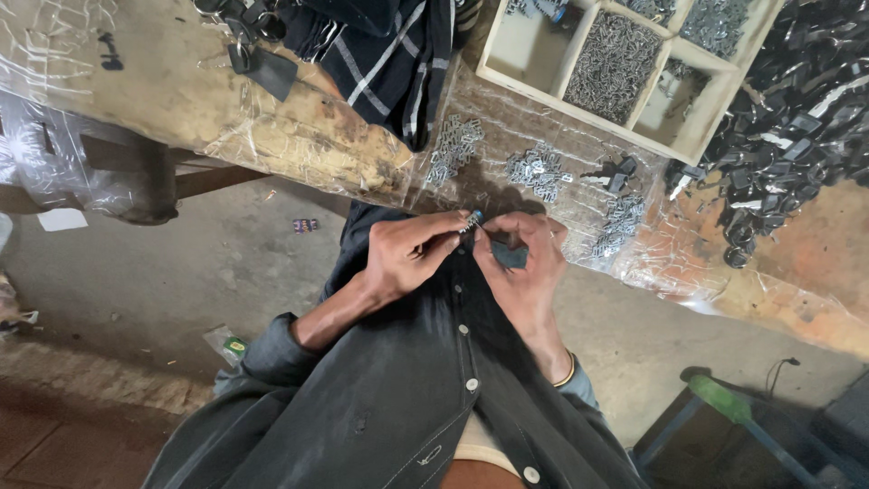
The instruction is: The person sits at a workbench assembling small blue terminal-block components. They pick tiny metal screw parts from a compartment tray, insert and thread them by hand into the blue component bodies, and place finished assemblies into the tray compartments, repeating the cycle.
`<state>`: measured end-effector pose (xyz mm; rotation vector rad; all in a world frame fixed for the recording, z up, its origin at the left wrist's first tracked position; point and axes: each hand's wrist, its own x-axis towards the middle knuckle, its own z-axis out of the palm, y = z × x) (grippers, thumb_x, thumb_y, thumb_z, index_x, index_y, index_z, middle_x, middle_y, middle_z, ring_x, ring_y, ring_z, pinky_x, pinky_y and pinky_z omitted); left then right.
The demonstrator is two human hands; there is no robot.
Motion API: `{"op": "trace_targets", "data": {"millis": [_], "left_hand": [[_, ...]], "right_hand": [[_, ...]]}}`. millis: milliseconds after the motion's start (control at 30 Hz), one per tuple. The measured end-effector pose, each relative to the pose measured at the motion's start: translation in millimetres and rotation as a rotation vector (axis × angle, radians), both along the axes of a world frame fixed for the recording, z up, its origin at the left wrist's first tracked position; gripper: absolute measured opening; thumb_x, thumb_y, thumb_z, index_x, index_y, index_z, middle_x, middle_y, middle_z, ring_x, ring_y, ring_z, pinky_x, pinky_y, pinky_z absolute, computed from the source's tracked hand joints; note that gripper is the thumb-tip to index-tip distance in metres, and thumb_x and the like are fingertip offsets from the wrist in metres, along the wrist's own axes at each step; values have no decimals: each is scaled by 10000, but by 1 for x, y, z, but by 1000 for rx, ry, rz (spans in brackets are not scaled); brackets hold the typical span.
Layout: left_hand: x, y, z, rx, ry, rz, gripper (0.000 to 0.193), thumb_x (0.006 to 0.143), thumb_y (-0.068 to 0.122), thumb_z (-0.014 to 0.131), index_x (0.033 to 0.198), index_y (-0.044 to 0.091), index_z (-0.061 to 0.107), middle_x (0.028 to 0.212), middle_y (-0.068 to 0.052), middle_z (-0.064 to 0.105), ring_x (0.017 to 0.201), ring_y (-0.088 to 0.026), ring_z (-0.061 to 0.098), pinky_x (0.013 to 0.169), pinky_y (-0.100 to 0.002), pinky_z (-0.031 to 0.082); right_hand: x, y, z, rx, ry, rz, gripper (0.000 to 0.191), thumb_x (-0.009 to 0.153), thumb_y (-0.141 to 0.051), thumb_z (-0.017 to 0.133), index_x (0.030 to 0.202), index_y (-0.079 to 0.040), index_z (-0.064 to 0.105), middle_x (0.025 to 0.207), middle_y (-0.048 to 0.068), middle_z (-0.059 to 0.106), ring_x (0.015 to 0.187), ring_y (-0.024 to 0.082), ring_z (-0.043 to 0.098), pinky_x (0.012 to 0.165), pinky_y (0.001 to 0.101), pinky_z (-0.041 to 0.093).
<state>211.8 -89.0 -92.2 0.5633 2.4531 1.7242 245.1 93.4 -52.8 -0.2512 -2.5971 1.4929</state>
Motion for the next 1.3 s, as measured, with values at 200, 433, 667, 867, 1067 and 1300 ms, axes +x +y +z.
{"op": "trace_targets", "data": {"millis": [200,433,667,867,1067,1300], "left_hand": [[-6,-6,0,-54,164,-13,243,902,25,834,1123,68,741,1160,-61,762,987,-200,795,795,-265,642],[-3,-9,1,60,-188,76,229,883,2,815,1102,28,754,1104,-80,792,742,-99,755,598,-217,551],[-3,-1,-2,122,-243,57,239,895,-9,809,1123,26,747,1118,-76,788,742,-88,746,595,-215,550],[-4,3,2,132,-266,23,251,900,-21,786,1143,26,742,1154,-85,780,745,-94,753,601,-210,559],[-7,0,1,44,-79,-15,269,896,-32,762,1153,41,734,1199,-88,762,930,-182,785,757,-261,626],[-12,-9,5,-29,67,13,242,882,-10,796,1113,43,749,1154,-90,766,965,-208,790,782,-280,636]], "right_hand": [[-13,6,12,263,63,115,263,840,-191,931,981,-143,714,928,-56,677,956,167,621,989,392,352],[-10,14,11,509,241,219,319,760,-186,884,1058,-174,770,1174,36,657,1178,291,529,1067,509,263],[3,16,-7,252,175,174,204,868,-52,845,1043,-115,762,1039,-1,720,1019,211,640,984,385,367],[-5,3,1,-7,114,37,163,887,-37,823,1018,-75,735,971,29,736,957,203,651,957,321,397],[-10,1,6,108,116,42,209,843,-60,845,1007,-53,715,897,3,722,852,168,635,949,353,361],[-18,5,11,324,107,217,222,880,-157,887,1075,-170,784,1008,-21,696,984,180,583,947,385,330]]}}
